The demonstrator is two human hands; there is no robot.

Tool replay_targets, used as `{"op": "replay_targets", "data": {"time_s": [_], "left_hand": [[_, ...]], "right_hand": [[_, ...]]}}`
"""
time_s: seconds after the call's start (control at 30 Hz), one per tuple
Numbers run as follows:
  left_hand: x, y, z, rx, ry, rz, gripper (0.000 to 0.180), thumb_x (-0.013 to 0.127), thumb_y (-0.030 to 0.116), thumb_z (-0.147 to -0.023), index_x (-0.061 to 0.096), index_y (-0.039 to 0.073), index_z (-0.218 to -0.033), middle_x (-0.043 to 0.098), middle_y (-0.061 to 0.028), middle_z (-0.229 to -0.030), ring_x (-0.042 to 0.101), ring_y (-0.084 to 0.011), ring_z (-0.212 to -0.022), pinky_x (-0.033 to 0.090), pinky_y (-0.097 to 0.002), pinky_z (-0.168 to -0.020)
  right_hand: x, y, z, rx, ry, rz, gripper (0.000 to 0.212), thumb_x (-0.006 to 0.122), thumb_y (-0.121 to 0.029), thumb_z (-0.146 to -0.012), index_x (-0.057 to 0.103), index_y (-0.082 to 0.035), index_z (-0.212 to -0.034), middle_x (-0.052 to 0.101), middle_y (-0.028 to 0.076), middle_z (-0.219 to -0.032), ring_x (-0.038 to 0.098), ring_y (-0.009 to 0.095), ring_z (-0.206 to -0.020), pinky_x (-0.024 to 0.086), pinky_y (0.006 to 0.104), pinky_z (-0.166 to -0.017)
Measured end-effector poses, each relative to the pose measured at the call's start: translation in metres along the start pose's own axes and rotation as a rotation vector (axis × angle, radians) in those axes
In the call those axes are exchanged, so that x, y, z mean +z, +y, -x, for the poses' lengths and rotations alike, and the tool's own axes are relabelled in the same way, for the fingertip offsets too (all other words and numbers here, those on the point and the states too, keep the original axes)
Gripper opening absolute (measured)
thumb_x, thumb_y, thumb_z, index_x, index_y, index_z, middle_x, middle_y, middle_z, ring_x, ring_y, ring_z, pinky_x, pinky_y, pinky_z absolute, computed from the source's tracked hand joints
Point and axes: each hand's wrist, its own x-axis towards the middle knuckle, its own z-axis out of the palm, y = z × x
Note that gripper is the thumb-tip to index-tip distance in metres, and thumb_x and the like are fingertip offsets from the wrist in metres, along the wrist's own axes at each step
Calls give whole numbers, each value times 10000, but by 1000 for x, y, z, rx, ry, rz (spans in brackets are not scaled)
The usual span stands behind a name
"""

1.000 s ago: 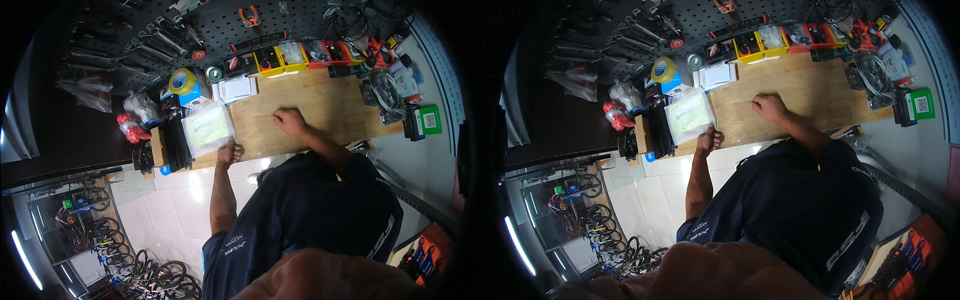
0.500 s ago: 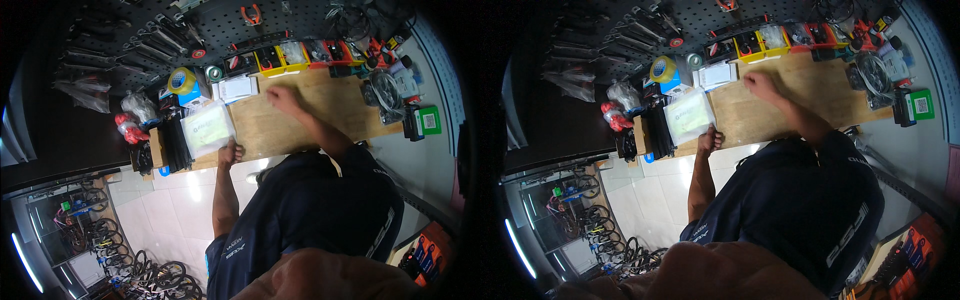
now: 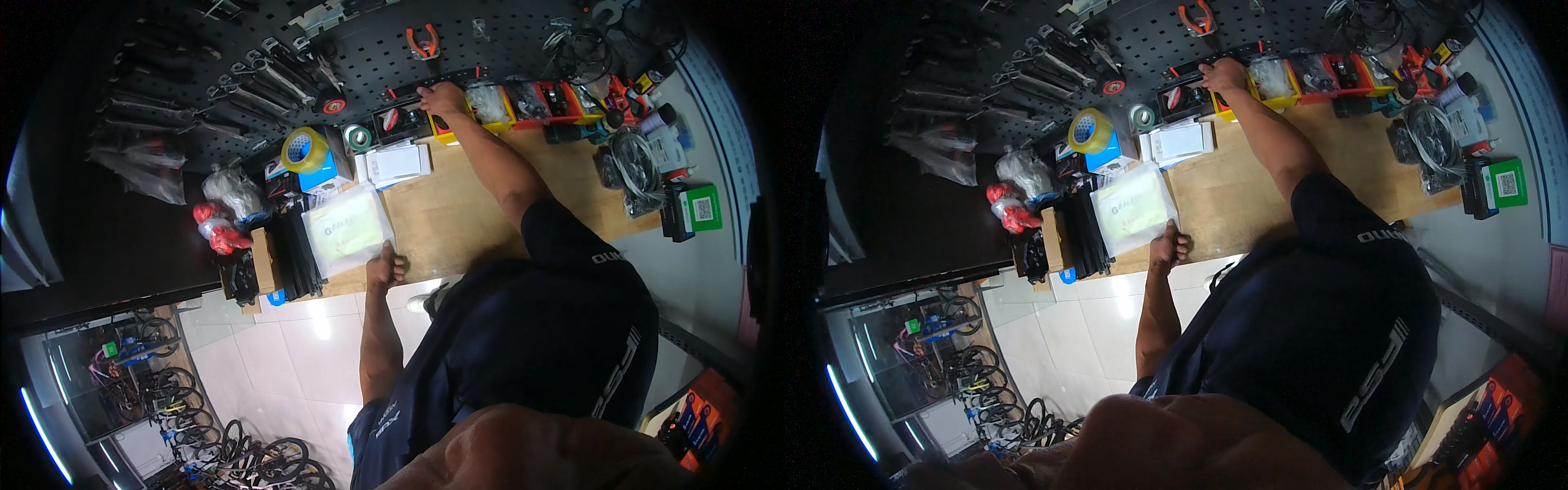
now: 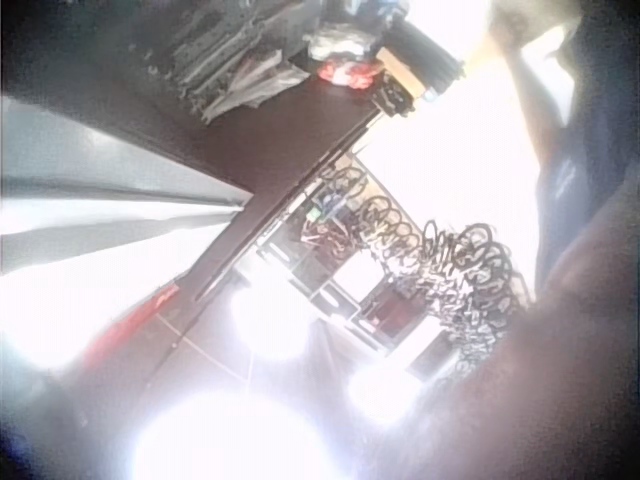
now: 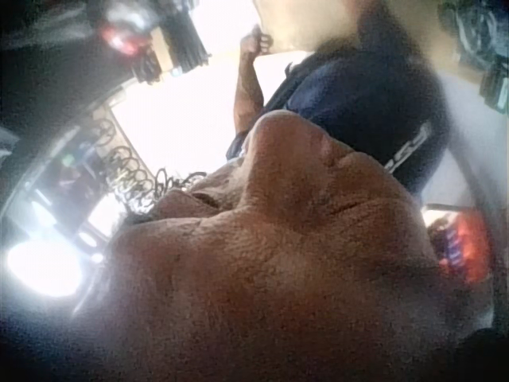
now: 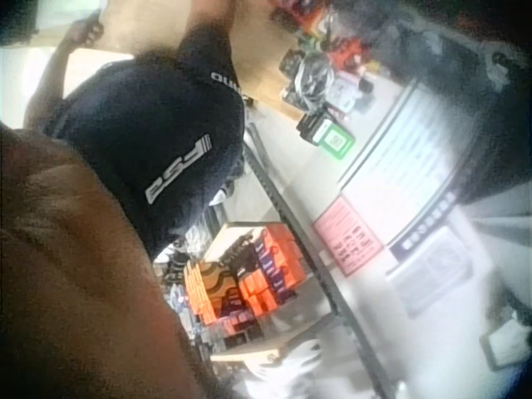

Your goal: The person selects a hex key and a wrench from a wall-mounted tool rack, then picks up a coiled cable and inspects it. The person walks through a bicycle shop and briefly touches a bicycle handlebar.

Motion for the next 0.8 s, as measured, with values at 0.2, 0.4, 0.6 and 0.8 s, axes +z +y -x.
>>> {"op": "replay_targets", "data": {"time_s": [0.2,0.4,0.6,0.8], "left_hand": [[0,-3,-2,23,25,-38,667,485,739,-981,620,130,-743,533,23,-585,431,-94,-458,295,-245,-420],[-2,-1,2,28,-11,-49,674,475,742,-981,637,131,-745,546,21,-587,456,-104,-458,313,-250,-420],[-1,2,4,17,-4,-54,674,470,738,-984,641,133,-741,551,19,-586,467,-109,-456,316,-257,-417],[-2,-2,-1,22,36,-72,665,467,734,-988,639,143,-736,551,23,-579,462,-109,-447,307,-257,-414]], "right_hand": [[1,-1,6,-98,63,55,269,769,-145,-953,582,6,-832,625,102,-694,616,176,-570,538,298,-527],[3,-2,13,-115,42,-23,293,787,-159,-941,599,-4,-779,603,70,-668,601,155,-562,503,283,-497],[0,4,9,-89,-6,-79,332,814,-223,-925,599,-26,-766,599,58,-667,591,140,-557,493,262,-493],[-2,0,13,-96,13,9,377,808,-302,-928,610,-26,-763,658,74,-707,663,158,-599,538,255,-526]]}}
